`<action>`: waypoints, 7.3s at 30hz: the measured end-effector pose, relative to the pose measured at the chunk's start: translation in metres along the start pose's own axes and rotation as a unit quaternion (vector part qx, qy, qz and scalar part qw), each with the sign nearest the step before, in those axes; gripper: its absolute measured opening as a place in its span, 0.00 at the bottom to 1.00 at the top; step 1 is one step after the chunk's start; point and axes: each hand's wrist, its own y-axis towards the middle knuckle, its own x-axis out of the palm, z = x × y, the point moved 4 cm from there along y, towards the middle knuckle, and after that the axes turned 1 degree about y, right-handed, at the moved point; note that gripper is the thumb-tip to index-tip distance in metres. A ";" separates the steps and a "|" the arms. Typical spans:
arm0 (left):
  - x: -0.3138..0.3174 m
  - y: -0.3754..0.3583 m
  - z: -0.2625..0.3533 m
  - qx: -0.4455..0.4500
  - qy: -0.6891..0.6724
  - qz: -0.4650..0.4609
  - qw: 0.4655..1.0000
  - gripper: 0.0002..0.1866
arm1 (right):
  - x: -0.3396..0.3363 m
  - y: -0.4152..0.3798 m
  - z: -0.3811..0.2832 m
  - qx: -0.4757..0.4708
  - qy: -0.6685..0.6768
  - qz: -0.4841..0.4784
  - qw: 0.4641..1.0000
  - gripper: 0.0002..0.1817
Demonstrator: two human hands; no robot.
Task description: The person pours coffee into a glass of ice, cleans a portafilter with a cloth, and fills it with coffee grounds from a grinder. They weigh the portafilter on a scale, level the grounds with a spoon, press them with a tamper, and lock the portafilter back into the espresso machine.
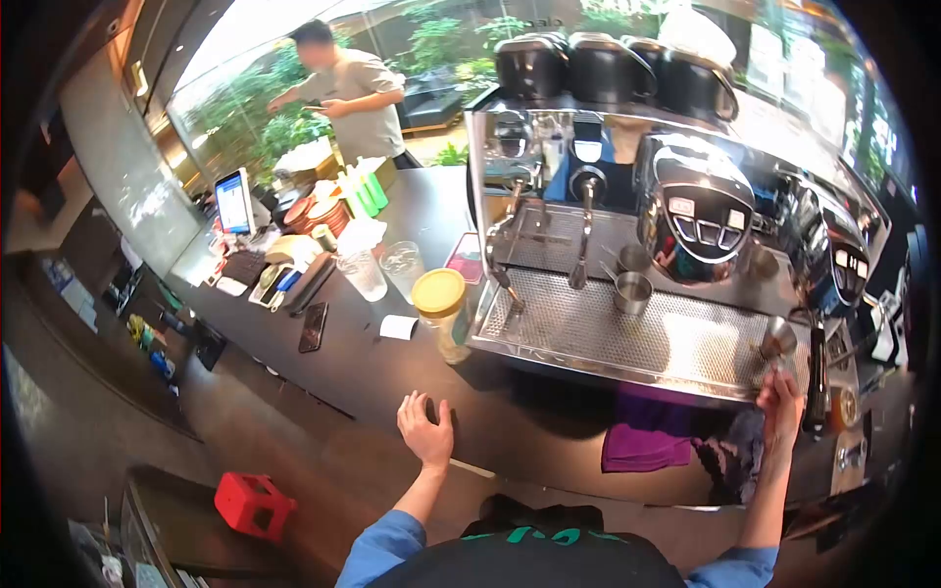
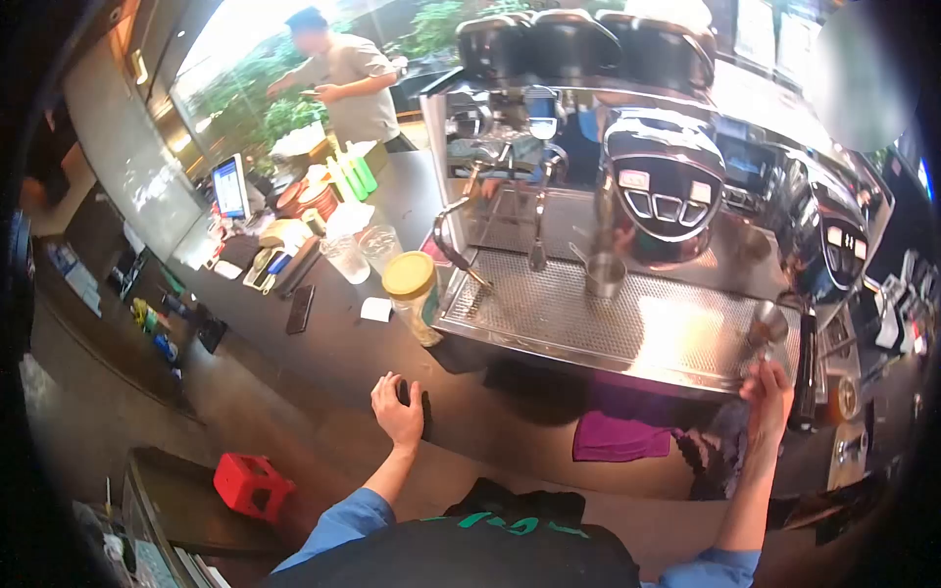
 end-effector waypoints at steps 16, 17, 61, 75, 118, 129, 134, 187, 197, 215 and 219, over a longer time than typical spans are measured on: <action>0.002 -0.001 0.004 0.004 0.015 -0.009 1.000 0.15 | -0.014 0.003 -0.005 0.037 -0.024 0.005 0.999 0.11; 0.002 -0.001 0.003 0.004 0.016 -0.012 1.000 0.15 | -0.013 0.003 -0.005 0.038 -0.027 0.004 0.999 0.11; 0.003 -0.001 0.013 0.041 0.031 -0.006 0.999 0.14 | -0.014 -0.003 -0.007 0.020 -0.041 0.033 0.998 0.18; -0.147 0.247 -0.079 -0.196 -0.397 0.062 0.894 0.30 | 0.069 -0.154 0.062 -0.008 -0.150 0.025 0.988 0.14; -0.243 0.500 -0.172 -0.253 -0.389 0.156 0.872 0.55 | 0.193 -0.228 0.142 -0.175 -0.316 0.059 0.931 0.05; -0.263 0.543 -0.239 -0.278 -0.382 0.184 0.862 0.54 | 0.188 -0.227 0.149 -0.182 -0.325 0.042 0.927 0.06; -0.253 0.509 -0.185 -0.300 -0.342 0.185 0.871 0.53 | 0.189 -0.226 0.147 -0.167 -0.321 0.051 0.931 0.06; -0.064 -0.012 0.167 0.150 -0.578 -0.601 0.531 0.32 | 0.060 -0.202 -0.285 -0.342 -0.452 0.200 0.799 0.29; -0.043 -0.147 0.254 0.260 -0.455 -0.304 0.796 0.31 | 0.040 0.123 -0.458 -0.331 -0.167 -0.014 0.929 0.31; -0.011 -0.180 0.278 0.050 -0.186 -0.025 0.981 0.18 | 0.024 0.257 -0.485 -0.281 -0.230 0.037 0.931 0.57; -0.009 -0.185 0.279 0.053 -0.145 -0.024 0.988 0.15 | 0.045 0.232 -0.485 -0.244 -0.222 0.091 0.939 0.58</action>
